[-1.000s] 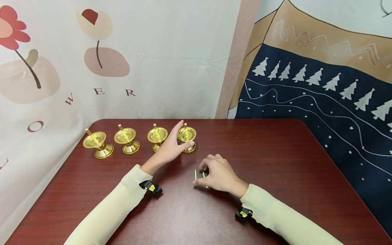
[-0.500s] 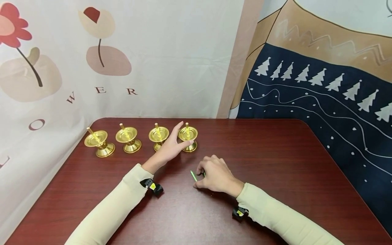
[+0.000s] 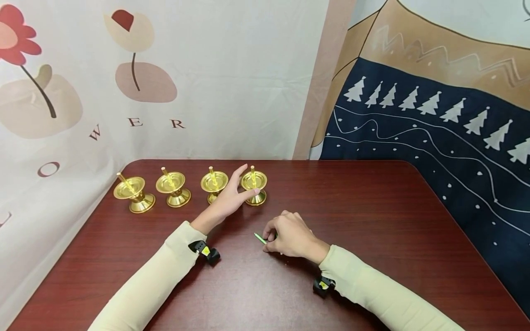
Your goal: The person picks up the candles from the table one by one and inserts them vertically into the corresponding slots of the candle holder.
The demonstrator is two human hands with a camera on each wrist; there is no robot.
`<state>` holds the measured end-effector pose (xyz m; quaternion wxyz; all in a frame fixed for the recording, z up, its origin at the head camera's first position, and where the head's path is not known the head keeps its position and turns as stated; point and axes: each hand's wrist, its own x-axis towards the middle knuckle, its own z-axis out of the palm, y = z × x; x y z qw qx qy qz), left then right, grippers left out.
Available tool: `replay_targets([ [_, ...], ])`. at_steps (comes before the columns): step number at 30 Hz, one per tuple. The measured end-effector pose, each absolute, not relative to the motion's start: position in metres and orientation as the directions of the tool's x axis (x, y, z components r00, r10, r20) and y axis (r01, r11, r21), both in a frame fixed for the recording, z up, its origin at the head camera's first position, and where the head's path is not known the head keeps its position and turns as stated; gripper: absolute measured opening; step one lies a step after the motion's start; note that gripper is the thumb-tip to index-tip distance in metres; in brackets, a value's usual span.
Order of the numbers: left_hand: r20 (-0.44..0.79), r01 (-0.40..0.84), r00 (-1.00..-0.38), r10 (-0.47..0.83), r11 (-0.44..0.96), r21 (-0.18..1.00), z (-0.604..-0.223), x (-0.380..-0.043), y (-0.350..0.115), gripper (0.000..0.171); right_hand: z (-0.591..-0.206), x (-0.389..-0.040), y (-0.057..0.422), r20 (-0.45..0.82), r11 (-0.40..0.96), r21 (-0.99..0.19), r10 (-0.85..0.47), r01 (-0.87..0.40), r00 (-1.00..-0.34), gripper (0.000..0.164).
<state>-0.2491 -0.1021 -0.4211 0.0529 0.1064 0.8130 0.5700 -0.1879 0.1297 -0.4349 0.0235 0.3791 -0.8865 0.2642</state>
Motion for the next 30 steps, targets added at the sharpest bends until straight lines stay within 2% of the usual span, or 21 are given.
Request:
replay_targets([
  [8,0.036,0.114,-0.97,0.239,0.324,0.939,-0.422,-0.25,-0.102,0.093,-0.421,-0.183,0.128,0.143,0.596,-0.505,-0.655,-0.624,-0.742,0.023],
  [16,0.03,0.103,-0.97,0.241,0.294,0.95,-0.424,-0.251,-0.104,0.093,-0.422,-0.194,0.133,0.081,0.514,-0.613,-0.714,-0.6,-0.695,0.024],
  [30,0.03,0.094,-0.969,0.246,0.251,0.963,-0.425,-0.252,-0.105,0.092,-0.421,-0.206,0.135,0.001,0.483,-0.698,-0.737,-0.528,-0.675,0.022],
])
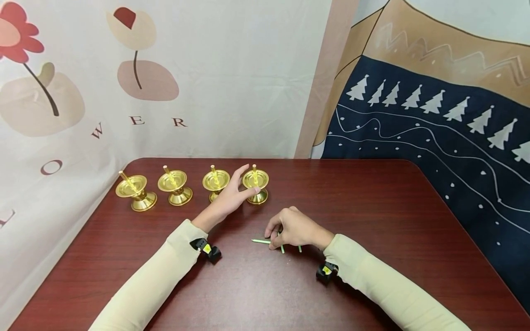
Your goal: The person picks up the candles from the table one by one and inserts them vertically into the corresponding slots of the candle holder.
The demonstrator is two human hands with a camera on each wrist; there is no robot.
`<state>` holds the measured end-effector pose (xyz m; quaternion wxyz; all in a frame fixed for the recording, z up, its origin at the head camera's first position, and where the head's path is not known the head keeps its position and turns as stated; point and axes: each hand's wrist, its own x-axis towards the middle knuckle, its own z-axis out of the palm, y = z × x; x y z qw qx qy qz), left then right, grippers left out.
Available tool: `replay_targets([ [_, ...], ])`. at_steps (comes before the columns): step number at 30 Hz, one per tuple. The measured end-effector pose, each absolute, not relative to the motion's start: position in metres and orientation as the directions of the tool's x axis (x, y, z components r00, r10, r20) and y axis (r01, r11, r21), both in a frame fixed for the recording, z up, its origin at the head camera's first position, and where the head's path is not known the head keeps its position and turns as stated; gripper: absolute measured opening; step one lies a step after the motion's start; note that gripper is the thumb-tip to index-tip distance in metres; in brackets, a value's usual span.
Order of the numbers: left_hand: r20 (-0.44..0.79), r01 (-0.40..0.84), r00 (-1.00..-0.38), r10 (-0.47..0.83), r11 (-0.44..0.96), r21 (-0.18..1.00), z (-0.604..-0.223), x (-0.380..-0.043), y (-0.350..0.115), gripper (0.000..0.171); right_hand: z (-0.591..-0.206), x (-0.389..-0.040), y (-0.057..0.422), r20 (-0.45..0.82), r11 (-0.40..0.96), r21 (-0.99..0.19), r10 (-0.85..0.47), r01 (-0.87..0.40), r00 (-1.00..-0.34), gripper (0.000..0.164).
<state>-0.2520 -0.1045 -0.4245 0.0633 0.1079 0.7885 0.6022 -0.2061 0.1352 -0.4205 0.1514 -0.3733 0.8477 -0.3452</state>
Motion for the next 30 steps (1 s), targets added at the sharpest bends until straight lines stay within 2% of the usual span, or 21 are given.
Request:
replay_targets([
  [13,0.006,0.065,-0.968,0.249,0.229,0.971,-0.426,-0.253,-0.105,0.09,-0.422,-0.212,0.136,0.022,0.444,-0.696,-0.772,-0.564,-0.635,0.019],
  [22,-0.027,0.031,-0.964,0.264,0.214,0.976,-0.425,-0.253,-0.106,0.09,-0.422,-0.212,0.137,0.126,0.428,-0.583,-0.792,-0.69,-0.598,0.022],
  [27,-0.03,0.029,-0.963,0.267,0.214,0.976,-0.425,-0.253,-0.107,0.09,-0.417,-0.216,0.139,0.197,0.379,-0.571,-0.798,-0.728,-0.569,0.019],
  [30,-0.031,0.029,-0.964,0.264,0.219,0.975,-0.425,-0.254,-0.107,0.089,-0.413,-0.22,0.141,0.233,0.366,-0.578,-0.783,-0.729,-0.577,0.017],
])
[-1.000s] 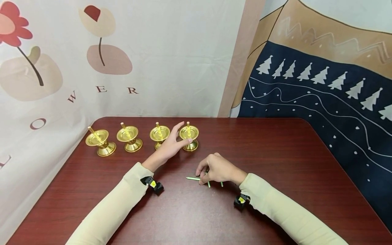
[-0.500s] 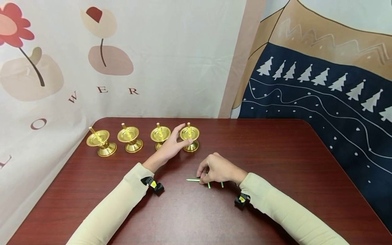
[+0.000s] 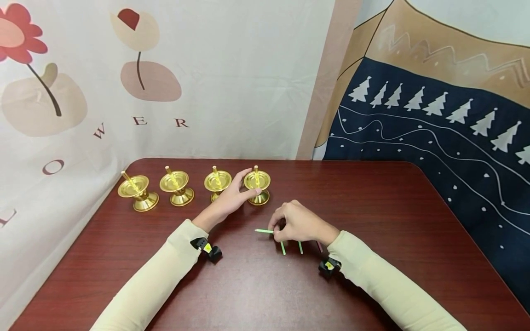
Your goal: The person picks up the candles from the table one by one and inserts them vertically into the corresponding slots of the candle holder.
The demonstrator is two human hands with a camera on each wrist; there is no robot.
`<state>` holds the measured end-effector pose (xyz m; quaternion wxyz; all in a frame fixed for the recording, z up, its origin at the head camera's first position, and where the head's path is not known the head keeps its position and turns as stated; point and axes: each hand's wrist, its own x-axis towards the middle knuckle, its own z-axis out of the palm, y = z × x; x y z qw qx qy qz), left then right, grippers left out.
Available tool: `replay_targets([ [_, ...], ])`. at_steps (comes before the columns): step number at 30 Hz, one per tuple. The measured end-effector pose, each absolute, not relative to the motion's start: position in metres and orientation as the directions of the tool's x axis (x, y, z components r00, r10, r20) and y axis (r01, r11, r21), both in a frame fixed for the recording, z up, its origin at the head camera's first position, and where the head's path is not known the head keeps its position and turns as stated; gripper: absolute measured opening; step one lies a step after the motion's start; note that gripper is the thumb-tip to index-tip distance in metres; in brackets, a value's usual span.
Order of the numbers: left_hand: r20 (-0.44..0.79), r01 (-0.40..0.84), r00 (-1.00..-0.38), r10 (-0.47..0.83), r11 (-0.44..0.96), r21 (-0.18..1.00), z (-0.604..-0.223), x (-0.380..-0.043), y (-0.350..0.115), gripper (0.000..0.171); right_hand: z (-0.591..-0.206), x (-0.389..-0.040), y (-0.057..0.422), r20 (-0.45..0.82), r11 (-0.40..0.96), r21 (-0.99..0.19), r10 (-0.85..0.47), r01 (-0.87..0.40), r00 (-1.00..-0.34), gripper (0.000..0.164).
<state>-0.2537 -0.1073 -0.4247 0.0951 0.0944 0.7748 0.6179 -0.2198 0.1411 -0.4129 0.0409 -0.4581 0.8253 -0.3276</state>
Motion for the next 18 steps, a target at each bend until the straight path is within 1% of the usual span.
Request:
replay_targets([
  [9,-0.012,0.045,-0.965,0.263,0.209,0.977,-0.426,-0.255,-0.106,0.077,-0.402,-0.232,0.142,0.328,0.393,-0.608,-0.666,-0.689,-0.67,0.016],
  [13,-0.003,0.055,-0.962,0.272,0.206,0.977,-0.427,-0.255,-0.107,0.079,-0.399,-0.238,0.137,0.368,0.394,-0.644,-0.592,-0.656,-0.717,0.016],
  [18,0.012,0.072,-0.956,0.293,0.194,0.978,-0.427,-0.255,-0.107,0.079,-0.393,-0.247,0.129,0.397,0.371,-0.707,-0.498,-0.603,-0.771,0.011],
])
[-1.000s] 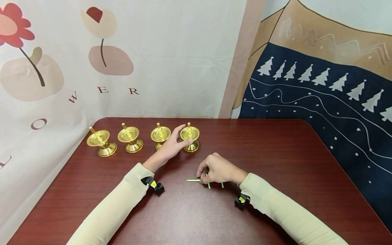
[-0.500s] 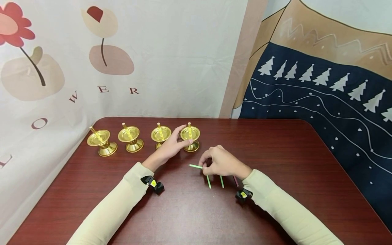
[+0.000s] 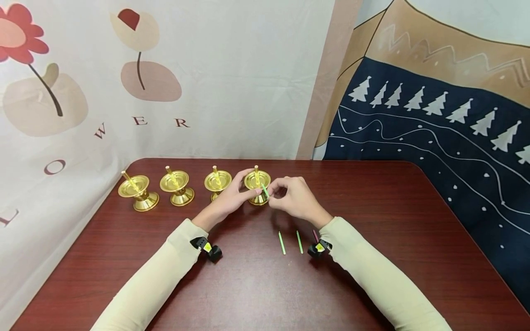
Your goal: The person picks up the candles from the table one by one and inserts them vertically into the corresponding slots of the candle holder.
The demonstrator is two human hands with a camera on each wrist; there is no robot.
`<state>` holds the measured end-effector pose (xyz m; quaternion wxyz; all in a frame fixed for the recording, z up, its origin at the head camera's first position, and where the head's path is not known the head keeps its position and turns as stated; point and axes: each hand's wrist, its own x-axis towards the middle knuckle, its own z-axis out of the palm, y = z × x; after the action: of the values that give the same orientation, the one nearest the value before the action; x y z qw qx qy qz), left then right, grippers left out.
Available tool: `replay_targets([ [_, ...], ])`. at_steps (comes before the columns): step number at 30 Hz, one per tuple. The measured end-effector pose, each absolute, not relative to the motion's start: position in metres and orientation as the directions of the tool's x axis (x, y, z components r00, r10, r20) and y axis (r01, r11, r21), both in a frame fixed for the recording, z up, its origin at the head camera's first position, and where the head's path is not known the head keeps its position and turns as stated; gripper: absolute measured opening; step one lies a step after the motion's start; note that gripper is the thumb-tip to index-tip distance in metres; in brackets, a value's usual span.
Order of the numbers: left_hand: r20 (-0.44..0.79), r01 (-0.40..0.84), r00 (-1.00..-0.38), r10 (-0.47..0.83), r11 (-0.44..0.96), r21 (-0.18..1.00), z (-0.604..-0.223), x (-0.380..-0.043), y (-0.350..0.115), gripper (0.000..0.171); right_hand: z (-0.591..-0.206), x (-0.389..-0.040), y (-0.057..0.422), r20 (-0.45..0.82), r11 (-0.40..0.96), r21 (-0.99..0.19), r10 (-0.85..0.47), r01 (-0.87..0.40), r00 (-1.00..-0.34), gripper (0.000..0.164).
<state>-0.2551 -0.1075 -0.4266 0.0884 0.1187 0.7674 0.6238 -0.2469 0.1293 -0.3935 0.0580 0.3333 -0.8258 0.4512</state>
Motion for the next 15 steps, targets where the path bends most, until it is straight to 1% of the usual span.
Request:
replay_targets([
  [5,0.023,0.078,-0.952,0.304,0.17,0.982,-0.427,-0.255,-0.107,0.077,-0.387,-0.257,0.121,0.422,0.35,-0.745,-0.413,-0.568,-0.807,0.01],
  [10,0.028,0.08,-0.948,0.317,0.152,0.985,-0.426,-0.255,-0.105,0.078,-0.382,-0.266,0.113,0.421,0.329,-0.785,-0.34,-0.525,-0.841,0.01],
  [15,0.02,0.074,-0.946,0.322,0.154,0.985,-0.425,-0.252,-0.104,0.077,-0.376,-0.273,0.106,0.434,0.306,-0.804,-0.283,-0.509,-0.855,0.005],
])
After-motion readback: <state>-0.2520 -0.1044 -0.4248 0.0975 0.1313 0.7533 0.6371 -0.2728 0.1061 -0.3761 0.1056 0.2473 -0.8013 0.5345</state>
